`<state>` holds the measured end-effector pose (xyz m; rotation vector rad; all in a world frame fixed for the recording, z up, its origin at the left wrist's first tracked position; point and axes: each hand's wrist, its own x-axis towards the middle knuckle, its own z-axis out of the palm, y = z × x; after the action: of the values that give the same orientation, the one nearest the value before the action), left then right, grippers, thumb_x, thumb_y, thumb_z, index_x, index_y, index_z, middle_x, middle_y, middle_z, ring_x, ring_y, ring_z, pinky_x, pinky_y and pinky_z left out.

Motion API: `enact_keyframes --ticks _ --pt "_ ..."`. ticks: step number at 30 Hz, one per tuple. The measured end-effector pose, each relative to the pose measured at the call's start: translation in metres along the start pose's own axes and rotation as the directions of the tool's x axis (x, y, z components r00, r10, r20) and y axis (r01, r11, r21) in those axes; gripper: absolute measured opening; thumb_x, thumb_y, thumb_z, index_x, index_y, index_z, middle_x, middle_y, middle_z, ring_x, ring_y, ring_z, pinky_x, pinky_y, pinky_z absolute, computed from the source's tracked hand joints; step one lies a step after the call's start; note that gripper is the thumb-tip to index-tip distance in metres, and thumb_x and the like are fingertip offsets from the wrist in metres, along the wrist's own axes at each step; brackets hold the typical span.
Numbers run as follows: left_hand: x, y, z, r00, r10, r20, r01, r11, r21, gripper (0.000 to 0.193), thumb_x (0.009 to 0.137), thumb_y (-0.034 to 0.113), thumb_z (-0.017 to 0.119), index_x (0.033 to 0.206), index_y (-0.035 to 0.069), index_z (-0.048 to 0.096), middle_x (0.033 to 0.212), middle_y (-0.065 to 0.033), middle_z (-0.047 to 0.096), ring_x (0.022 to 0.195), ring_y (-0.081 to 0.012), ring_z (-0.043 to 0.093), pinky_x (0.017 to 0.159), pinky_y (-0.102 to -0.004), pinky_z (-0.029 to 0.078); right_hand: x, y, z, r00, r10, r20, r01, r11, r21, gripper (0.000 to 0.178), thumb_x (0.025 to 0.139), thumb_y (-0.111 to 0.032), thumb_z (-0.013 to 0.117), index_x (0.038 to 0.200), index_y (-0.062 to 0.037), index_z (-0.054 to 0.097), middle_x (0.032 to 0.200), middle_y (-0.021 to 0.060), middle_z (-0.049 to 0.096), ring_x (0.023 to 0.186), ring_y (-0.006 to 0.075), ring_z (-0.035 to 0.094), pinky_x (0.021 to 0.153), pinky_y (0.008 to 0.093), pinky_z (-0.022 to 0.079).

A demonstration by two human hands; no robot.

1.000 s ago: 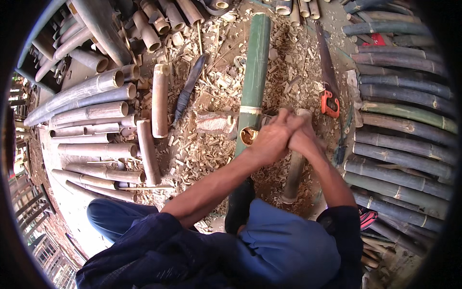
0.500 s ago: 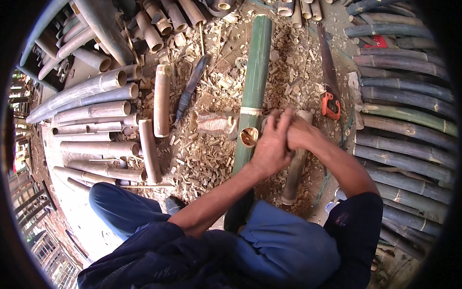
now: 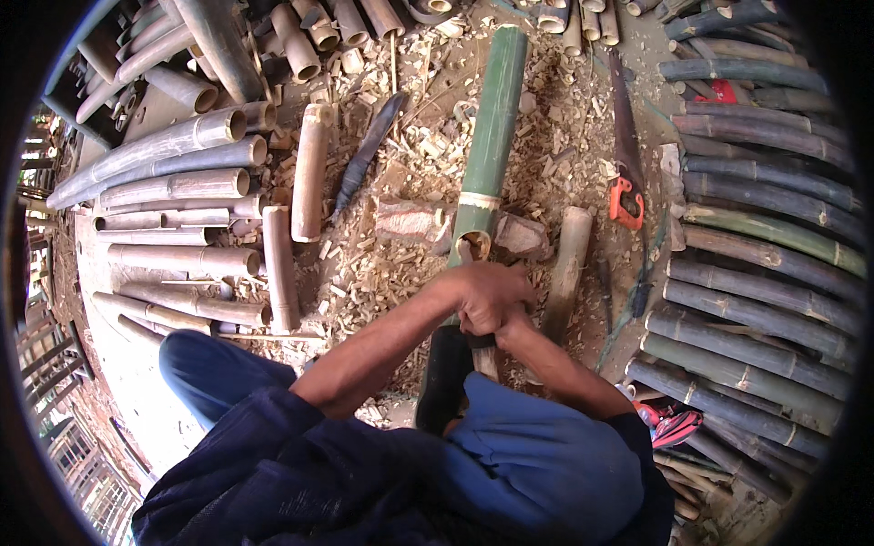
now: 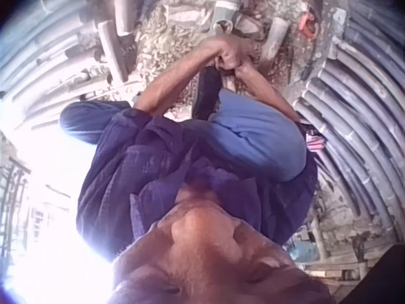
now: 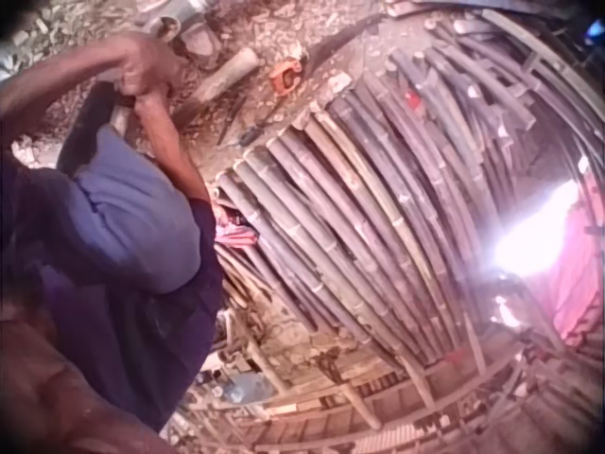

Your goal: The person carves and fits pieces of bamboo using a knife, working on a green bamboo pole as a base.

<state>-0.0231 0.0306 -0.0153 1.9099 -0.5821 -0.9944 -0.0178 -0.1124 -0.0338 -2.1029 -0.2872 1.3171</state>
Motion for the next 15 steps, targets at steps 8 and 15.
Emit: enact_keyframes --ticks 8,15 --pt "-0.008 0.031 0.026 0.75 -0.171 -0.639 -0.016 0.961 -0.276 0.078 0.062 0.009 0.081 0.136 0.013 0.059 0.139 -0.0198 0.051 0.125 -0.0426 0.056 0.106 -0.0478 0.048 -0.003 -0.022 -0.058 0.989 0.118 0.09 -0.104 0.984 -0.146 0.04 0.094 -0.022 0.066 0.13 -0.0054 0.059 0.129 0.0134 0.063 0.122 0.0277 0.059 0.105 0.0403 0.048" --pt "-0.021 -0.002 0.012 0.935 0.017 -0.354 -0.061 0.992 -0.112 0.064 0.059 0.01 0.078 0.122 0.012 0.068 0.127 -0.0194 0.057 0.122 -0.0395 0.059 0.102 -0.0447 0.05 -0.006 -0.014 -0.01 0.994 0.107 0.022 -0.108 0.993 0.051 0.036 0.097 -0.023 0.063 0.128 -0.005 0.058 0.128 0.0123 0.063 0.121 0.0266 0.059 0.105 0.0397 0.048"
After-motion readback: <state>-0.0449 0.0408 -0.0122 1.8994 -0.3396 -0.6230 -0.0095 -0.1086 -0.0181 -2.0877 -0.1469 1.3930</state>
